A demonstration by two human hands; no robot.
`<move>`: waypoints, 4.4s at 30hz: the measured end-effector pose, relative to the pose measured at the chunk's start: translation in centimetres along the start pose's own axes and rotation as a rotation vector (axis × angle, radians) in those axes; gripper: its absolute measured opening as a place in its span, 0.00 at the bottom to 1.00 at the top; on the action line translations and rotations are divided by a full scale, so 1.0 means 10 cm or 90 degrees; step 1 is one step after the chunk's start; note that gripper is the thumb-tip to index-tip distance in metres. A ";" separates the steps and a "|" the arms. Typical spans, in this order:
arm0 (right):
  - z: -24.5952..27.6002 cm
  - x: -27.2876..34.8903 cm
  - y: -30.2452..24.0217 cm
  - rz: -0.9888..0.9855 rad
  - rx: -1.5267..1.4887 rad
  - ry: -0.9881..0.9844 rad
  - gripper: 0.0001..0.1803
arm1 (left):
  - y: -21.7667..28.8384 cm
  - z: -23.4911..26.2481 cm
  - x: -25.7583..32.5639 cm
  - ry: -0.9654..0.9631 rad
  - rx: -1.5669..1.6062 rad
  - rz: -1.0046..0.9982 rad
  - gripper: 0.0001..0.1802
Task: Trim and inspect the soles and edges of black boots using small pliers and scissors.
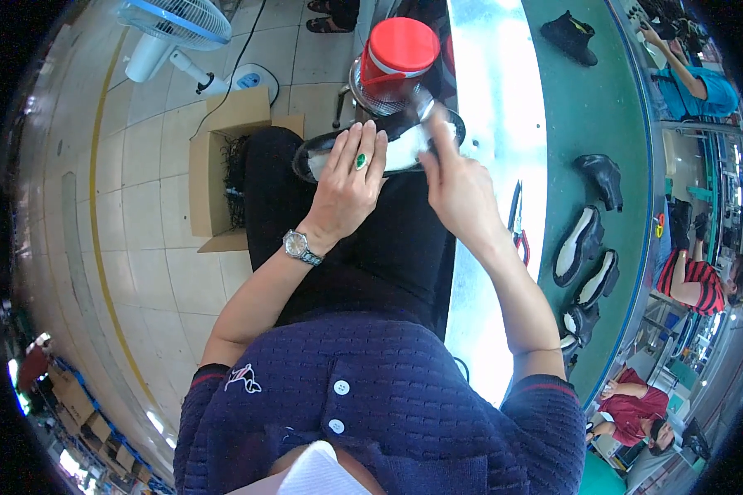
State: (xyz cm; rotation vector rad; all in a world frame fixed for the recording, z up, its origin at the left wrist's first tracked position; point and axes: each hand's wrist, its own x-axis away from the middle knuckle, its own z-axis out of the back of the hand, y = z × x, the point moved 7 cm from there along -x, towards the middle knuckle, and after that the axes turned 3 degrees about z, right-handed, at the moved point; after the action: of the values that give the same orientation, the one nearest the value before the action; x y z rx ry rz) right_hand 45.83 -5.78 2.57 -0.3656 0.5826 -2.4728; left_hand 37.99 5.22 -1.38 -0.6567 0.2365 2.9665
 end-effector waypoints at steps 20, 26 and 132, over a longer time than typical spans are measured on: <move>-0.19 -0.06 -0.26 0.061 0.137 -0.094 0.34 | -0.03 0.00 -0.01 0.067 0.030 -0.014 0.17; -0.13 -0.02 -0.39 0.081 0.103 -0.024 0.35 | -0.06 0.07 -0.03 0.094 0.105 0.008 0.14; -0.64 0.22 -1.15 0.304 0.107 -0.518 0.40 | -0.66 -0.13 1.43 -0.163 1.582 0.733 0.47</move>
State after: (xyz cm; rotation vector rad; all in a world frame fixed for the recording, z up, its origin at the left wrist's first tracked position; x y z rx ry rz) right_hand 36.29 3.54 2.84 -0.9666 0.0920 -1.6946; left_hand 26.46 12.37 -9.47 0.4341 3.4551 0.5730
